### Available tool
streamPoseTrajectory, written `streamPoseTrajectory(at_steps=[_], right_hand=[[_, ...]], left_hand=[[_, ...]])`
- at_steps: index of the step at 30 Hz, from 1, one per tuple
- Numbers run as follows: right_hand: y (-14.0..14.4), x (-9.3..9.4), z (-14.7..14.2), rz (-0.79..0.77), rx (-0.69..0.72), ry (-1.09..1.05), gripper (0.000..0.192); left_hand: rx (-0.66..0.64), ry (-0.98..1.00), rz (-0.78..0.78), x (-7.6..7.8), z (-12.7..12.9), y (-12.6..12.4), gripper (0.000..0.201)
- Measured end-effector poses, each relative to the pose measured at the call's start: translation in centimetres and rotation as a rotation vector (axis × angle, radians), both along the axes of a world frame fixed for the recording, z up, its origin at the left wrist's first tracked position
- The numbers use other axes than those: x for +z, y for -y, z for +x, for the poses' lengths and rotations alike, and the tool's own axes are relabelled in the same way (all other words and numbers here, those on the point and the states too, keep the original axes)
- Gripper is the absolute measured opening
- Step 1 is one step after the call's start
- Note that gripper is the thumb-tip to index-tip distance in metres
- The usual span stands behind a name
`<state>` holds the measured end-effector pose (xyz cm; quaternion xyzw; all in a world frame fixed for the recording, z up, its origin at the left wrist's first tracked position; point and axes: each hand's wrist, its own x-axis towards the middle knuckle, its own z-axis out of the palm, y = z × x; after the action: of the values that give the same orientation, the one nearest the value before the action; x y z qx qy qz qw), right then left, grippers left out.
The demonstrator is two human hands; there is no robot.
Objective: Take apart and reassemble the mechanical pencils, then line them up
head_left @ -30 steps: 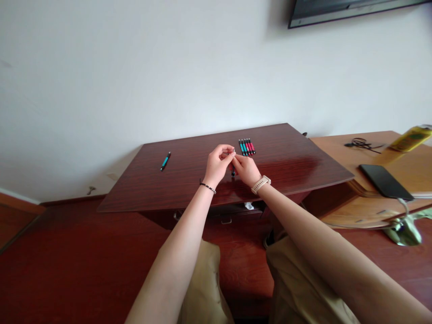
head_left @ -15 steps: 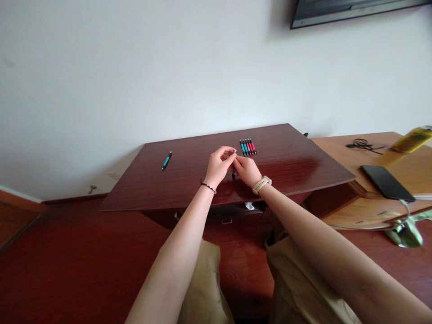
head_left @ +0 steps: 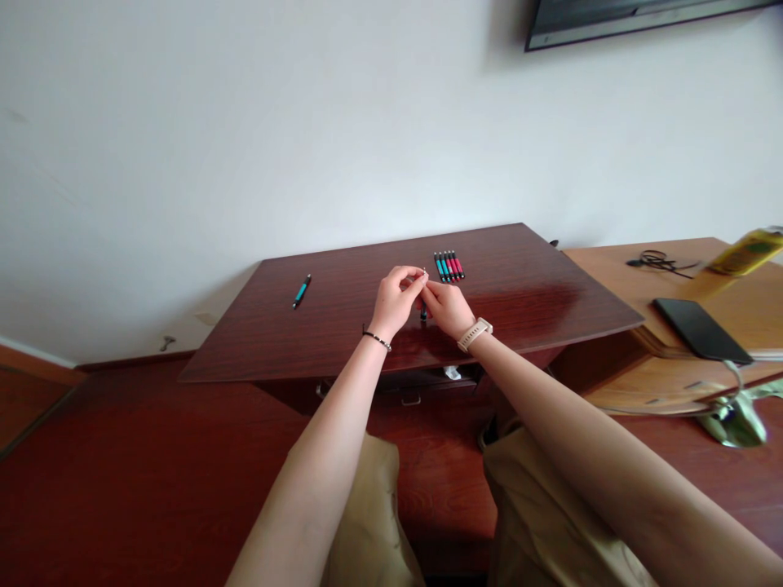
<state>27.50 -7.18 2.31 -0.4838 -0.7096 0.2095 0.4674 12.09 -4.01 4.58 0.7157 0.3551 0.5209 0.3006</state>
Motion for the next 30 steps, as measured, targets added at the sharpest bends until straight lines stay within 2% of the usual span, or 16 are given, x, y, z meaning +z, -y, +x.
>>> streamPoseTrajectory(at_steps=[14, 21, 30], right_hand=[[-0.10, -0.24, 0.00, 0.028, -0.010, -0.004, 0.052], [-0.13, -0.35, 0.10, -0.020, 0.004, 0.006, 0.057], [0.23, -0.08, 0.03, -0.028, 0.014, -0.007, 0.050]], left_hand=[[-0.006, -0.049, 0.027, -0.03, -0.25, -0.26, 0.012], [0.004, -0.057, 0.005, -0.01, -0.31, -0.25, 0.014], [0.003, -0.046, -0.009, 0.10, -0.43, 0.04, 0.014]])
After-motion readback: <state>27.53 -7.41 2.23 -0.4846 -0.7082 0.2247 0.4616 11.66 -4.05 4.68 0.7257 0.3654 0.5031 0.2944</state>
